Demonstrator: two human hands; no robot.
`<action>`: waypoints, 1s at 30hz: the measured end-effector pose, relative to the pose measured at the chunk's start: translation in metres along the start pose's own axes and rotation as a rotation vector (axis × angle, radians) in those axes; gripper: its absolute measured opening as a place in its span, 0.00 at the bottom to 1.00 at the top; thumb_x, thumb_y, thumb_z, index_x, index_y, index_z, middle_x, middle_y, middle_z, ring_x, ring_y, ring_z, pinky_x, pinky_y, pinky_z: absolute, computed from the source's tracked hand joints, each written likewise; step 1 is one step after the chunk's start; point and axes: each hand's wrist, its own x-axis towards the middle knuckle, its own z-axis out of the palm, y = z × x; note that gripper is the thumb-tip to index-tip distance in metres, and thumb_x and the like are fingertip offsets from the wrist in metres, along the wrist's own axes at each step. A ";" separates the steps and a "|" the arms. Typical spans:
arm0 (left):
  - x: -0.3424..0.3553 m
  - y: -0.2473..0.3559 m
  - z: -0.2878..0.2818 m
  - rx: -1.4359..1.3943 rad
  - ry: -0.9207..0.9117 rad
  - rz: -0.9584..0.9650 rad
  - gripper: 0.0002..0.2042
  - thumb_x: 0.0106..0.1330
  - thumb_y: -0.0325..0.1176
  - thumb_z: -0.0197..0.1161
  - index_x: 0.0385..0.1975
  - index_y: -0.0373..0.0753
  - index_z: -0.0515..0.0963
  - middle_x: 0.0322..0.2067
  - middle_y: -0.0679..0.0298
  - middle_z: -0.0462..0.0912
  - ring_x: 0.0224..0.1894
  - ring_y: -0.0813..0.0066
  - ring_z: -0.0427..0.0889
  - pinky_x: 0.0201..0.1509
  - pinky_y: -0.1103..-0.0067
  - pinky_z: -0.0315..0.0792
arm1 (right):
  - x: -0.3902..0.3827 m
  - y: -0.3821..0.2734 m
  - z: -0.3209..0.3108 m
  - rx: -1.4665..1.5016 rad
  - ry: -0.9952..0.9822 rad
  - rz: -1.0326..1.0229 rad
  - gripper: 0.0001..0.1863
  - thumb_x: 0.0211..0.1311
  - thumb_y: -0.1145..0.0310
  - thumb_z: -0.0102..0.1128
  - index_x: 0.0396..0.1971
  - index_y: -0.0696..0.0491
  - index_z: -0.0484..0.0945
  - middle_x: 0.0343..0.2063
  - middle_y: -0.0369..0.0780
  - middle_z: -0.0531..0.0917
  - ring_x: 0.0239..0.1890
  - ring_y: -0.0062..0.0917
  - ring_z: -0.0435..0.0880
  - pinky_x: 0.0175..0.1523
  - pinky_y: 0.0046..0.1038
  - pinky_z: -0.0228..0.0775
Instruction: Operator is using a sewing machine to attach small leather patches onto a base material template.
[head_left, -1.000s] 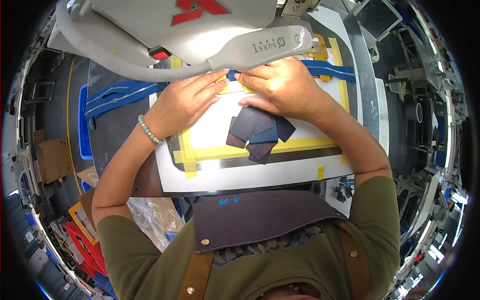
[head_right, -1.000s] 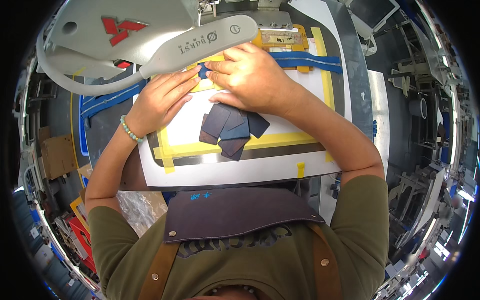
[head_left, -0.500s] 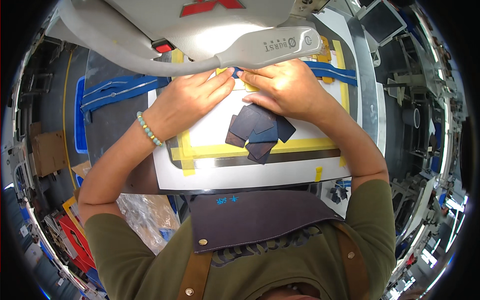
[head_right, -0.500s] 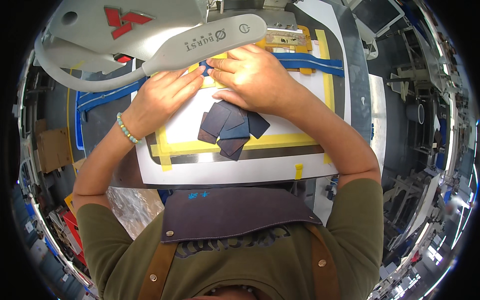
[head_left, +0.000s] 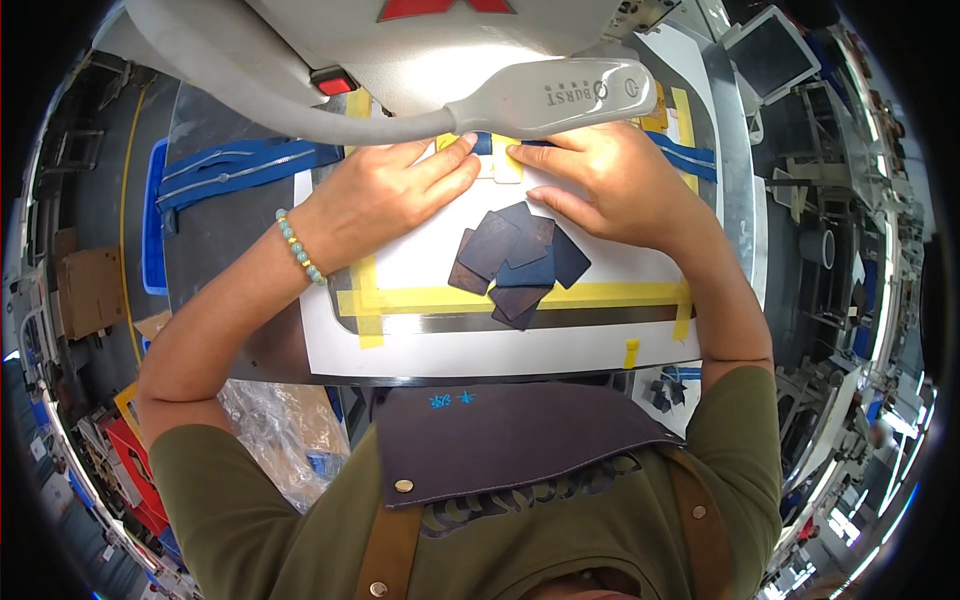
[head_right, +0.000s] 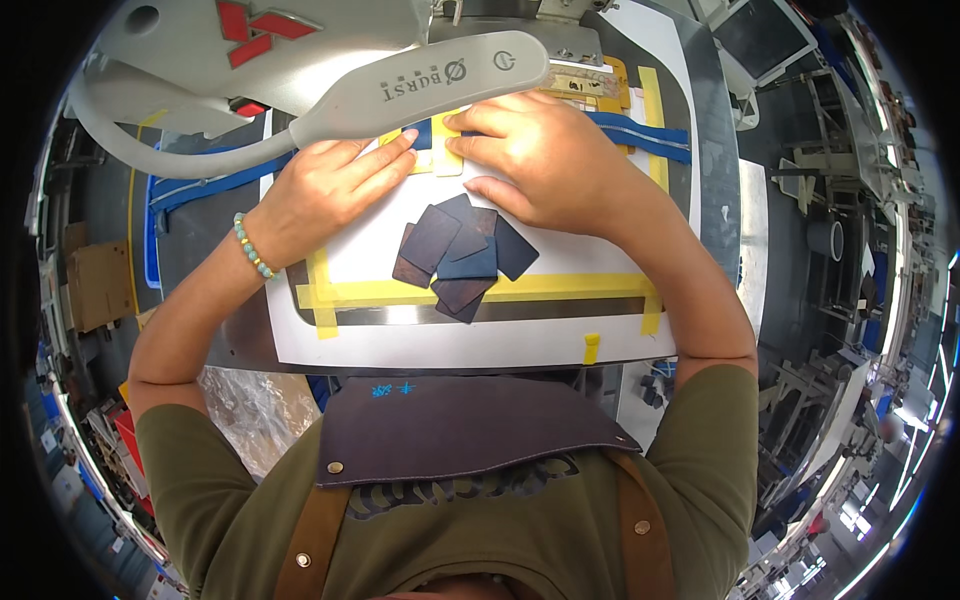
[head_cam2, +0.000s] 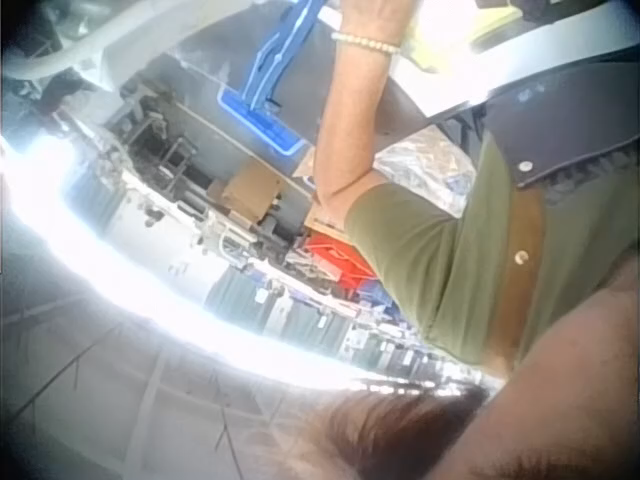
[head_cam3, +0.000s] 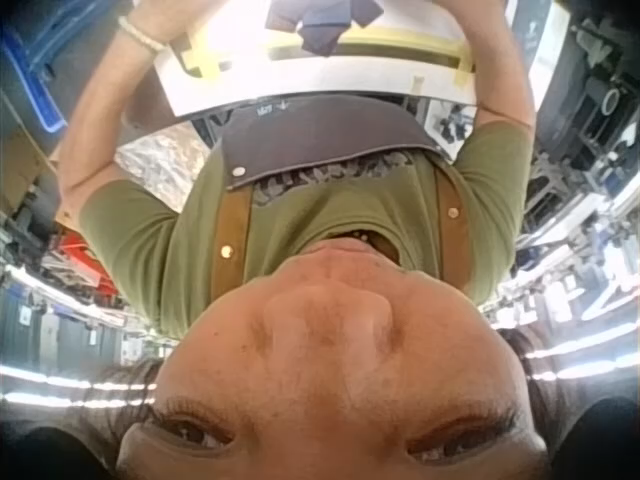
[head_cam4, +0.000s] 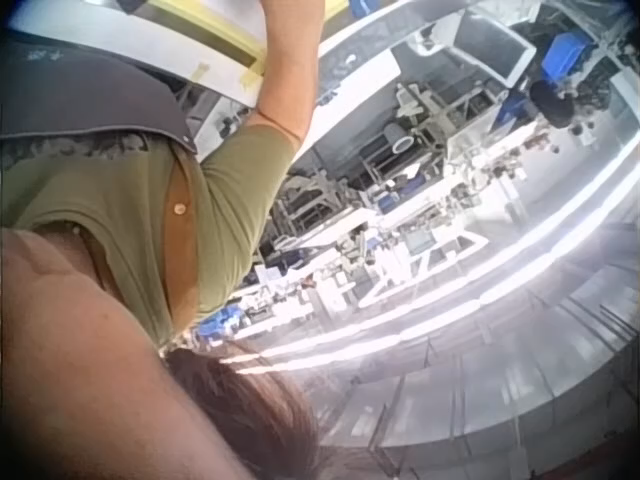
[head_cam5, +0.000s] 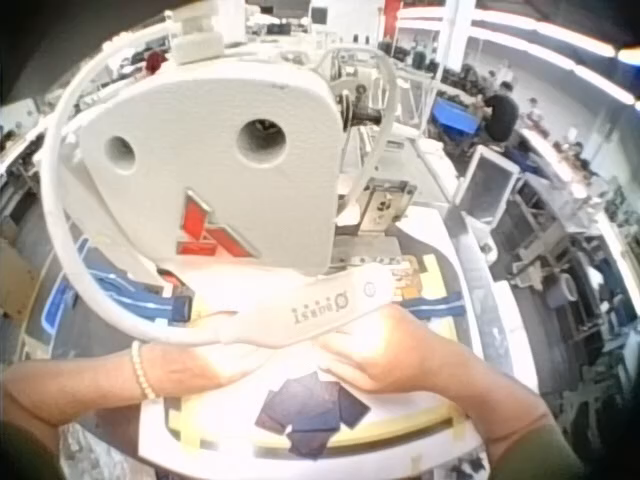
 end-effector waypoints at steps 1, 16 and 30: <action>0.000 0.000 0.000 -0.016 -0.014 -0.007 0.17 0.63 0.29 0.66 0.53 0.37 0.83 0.59 0.60 0.86 0.55 0.67 0.87 0.57 0.72 0.81 | 0.000 -0.001 0.003 0.004 -0.006 -0.016 0.19 0.61 0.62 0.72 0.50 0.55 0.87 0.55 0.41 0.87 0.57 0.37 0.84 0.64 0.40 0.75; -0.002 0.009 0.006 0.005 0.055 -0.061 0.17 0.60 0.27 0.68 0.50 0.36 0.83 0.58 0.61 0.87 0.55 0.64 0.86 0.58 0.69 0.81 | 0.016 0.003 0.044 -0.152 0.196 -0.010 0.20 0.63 0.59 0.72 0.50 0.54 0.86 0.50 0.39 0.85 0.55 0.38 0.82 0.63 0.41 0.71; -0.008 0.007 0.014 -0.043 0.095 -0.097 0.17 0.61 0.28 0.69 0.51 0.35 0.84 0.57 0.59 0.87 0.56 0.63 0.86 0.58 0.69 0.81 | 0.024 0.000 0.051 -0.255 0.239 -0.036 0.18 0.60 0.62 0.72 0.47 0.54 0.86 0.48 0.37 0.85 0.55 0.32 0.83 0.61 0.38 0.75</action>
